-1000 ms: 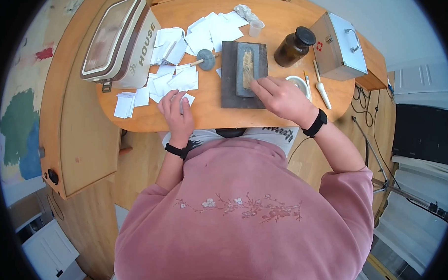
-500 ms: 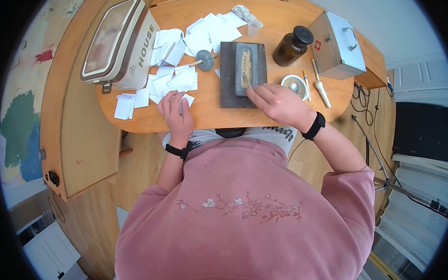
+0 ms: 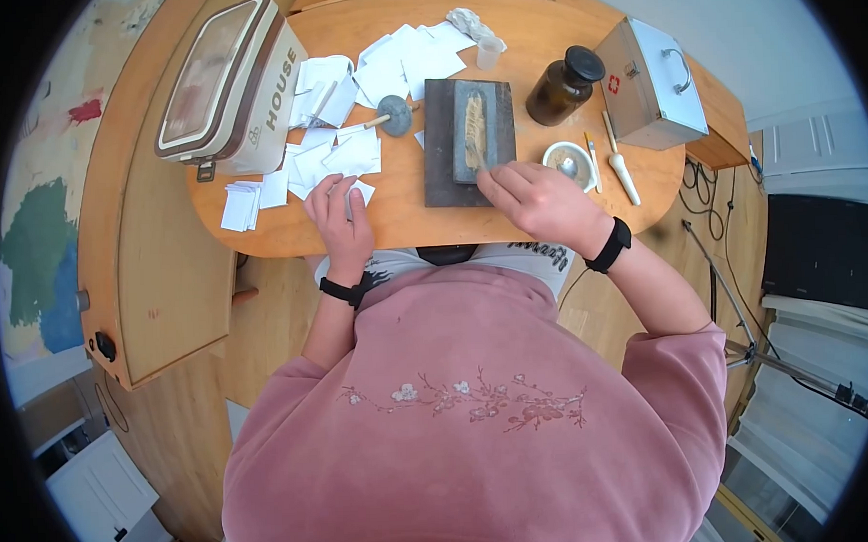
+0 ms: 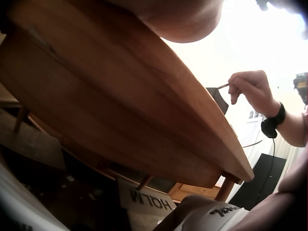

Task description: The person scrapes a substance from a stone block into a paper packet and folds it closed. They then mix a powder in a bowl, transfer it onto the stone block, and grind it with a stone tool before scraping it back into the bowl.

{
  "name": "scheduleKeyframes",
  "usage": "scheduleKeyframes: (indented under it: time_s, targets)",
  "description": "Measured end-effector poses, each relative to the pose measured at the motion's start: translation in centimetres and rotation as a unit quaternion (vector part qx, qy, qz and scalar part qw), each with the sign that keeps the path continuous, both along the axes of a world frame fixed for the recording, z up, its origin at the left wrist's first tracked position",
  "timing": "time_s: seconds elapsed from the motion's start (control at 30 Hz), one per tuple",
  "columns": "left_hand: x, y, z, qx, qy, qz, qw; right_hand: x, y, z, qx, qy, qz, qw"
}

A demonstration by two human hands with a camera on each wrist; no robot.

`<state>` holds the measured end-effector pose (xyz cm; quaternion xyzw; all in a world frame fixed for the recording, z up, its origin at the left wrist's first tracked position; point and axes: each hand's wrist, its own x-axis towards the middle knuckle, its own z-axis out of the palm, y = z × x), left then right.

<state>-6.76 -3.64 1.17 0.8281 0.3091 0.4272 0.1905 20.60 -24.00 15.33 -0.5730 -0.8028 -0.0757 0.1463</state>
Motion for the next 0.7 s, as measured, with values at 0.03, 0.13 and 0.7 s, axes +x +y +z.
scheduleKeyframes:
  time_s: [0.03, 0.13, 0.7]
  targets:
    - [0.0, 0.0, 0.0, -0.002, -0.002, 0.0, 1.0, -0.2, -0.2, -0.1, -0.003, -0.017, 0.006, 1.0]
    - [-0.1, 0.1, -0.1, -0.003, 0.003, 0.0, 1.0, 0.0, -0.5, -0.6, -0.001, -0.035, 0.012, 0.999]
    - [-0.1, 0.0, 0.0, -0.001, 0.002, 0.002, 1.0, -0.9, -1.8, 1.0, 0.076, 0.15, -0.049, 0.985]
